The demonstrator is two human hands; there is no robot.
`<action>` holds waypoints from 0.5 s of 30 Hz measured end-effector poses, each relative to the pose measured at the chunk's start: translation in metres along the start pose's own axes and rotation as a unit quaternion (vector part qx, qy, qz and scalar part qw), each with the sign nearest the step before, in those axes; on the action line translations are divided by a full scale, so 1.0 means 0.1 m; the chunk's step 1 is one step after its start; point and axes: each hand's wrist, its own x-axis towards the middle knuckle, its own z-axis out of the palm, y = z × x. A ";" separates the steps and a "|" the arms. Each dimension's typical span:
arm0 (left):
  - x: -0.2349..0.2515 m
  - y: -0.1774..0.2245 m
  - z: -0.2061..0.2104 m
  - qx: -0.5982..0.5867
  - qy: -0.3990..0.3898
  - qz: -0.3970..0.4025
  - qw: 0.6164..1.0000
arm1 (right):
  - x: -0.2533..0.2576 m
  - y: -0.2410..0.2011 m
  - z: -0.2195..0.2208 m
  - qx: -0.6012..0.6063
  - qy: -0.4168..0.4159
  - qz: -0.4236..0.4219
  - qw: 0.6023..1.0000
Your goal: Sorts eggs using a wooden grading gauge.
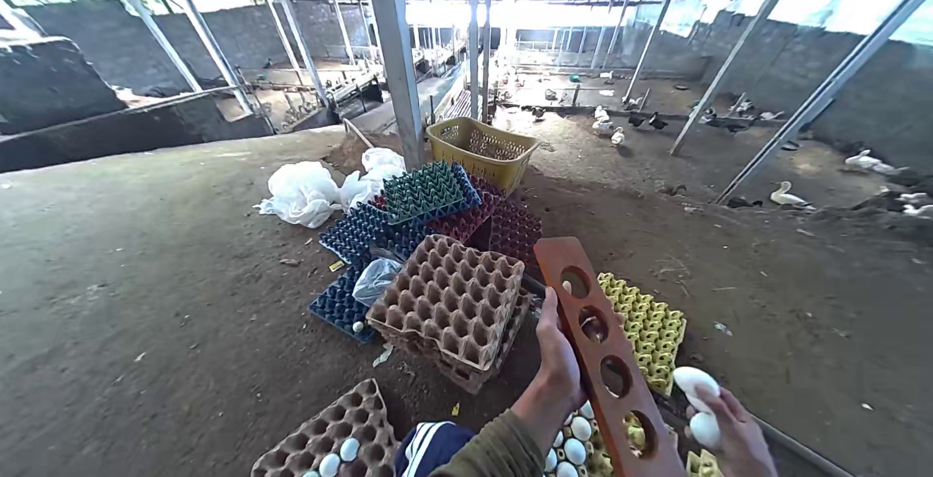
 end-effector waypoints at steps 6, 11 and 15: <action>-0.30 -0.25 0.05 0.065 -0.096 -0.037 0.993 | -0.82 -1.48 -0.21 -0.070 -0.096 -0.191 0.974; -0.53 -0.45 0.15 0.103 -0.095 -0.044 0.989 | -1.38 -2.06 -0.06 -0.287 -0.115 -0.306 0.901; -0.67 -0.58 0.18 0.114 -0.104 -0.069 0.986 | -1.60 -2.09 0.01 -0.384 -0.087 -0.299 0.869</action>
